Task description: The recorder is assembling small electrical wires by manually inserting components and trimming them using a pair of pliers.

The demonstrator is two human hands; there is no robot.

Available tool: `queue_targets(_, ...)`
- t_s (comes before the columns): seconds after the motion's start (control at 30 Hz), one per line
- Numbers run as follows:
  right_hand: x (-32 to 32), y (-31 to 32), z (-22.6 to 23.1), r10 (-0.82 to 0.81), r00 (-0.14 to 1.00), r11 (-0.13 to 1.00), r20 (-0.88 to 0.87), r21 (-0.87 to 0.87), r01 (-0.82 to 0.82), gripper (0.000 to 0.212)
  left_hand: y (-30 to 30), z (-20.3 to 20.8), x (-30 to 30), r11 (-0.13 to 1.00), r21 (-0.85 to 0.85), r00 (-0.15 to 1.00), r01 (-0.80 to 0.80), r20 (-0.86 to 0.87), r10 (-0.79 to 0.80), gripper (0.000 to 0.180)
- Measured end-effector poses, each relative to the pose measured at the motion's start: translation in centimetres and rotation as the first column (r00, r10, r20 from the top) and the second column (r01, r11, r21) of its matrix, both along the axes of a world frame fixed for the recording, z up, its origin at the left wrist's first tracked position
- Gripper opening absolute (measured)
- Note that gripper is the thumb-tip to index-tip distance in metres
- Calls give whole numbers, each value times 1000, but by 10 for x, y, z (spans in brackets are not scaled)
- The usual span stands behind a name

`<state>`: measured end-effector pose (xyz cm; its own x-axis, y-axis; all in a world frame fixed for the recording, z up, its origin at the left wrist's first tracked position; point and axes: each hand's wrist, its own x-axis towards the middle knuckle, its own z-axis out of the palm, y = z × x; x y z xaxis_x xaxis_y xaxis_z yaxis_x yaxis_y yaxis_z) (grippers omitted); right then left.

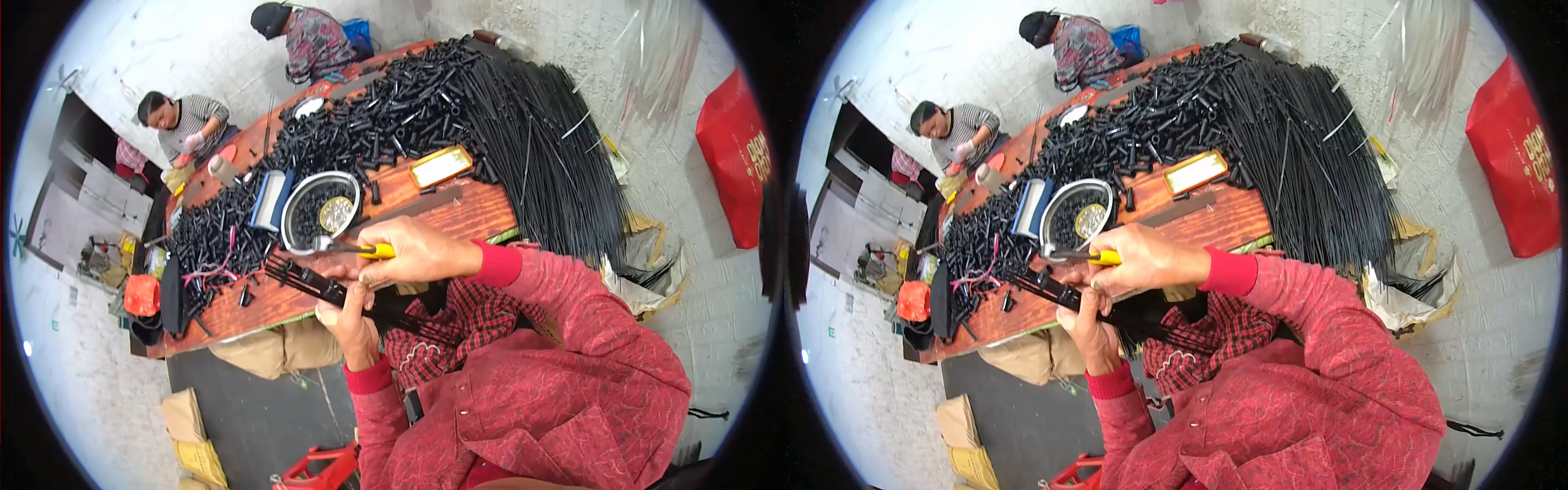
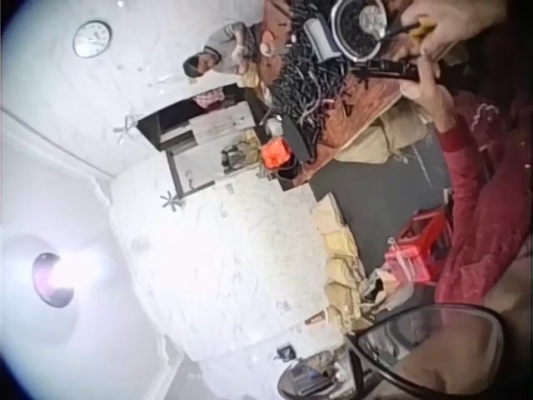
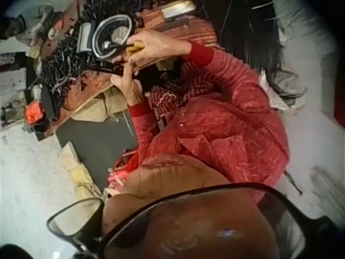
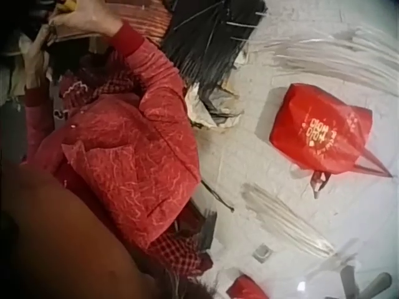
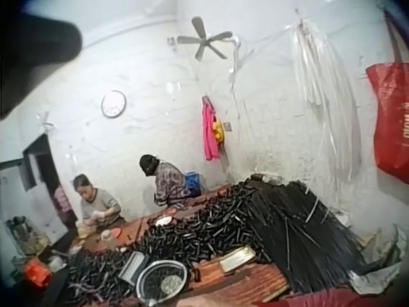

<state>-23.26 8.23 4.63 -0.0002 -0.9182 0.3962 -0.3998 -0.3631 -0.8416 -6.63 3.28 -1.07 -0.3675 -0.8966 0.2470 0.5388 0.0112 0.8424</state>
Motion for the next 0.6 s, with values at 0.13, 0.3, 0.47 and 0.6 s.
queue_targets(0.13, 2, 3, -6, -227, 949, 961, -218, -210, 182, 30, 1, 4, -8, 999, 31, 999, -32, -23, 33, 35)
queue_targets(0.3, 3, 6, -10, -258, 947, 948, -190, -237, 211, 27, 6, 10, -14, 992, -2, 991, -130, 8, 130, 25)
queue_targets(0.47, 1, 4, -13, -159, 976, 952, -150, -286, 111, 24, 2, 8, -10, 996, -12, 995, -89, 37, 89, 21)
queue_targets(0.6, -1, 5, -13, -140, 967, 941, -211, -333, 64, 22, -1, 1, -7, 998, -8, 998, -54, 16, 55, 22)
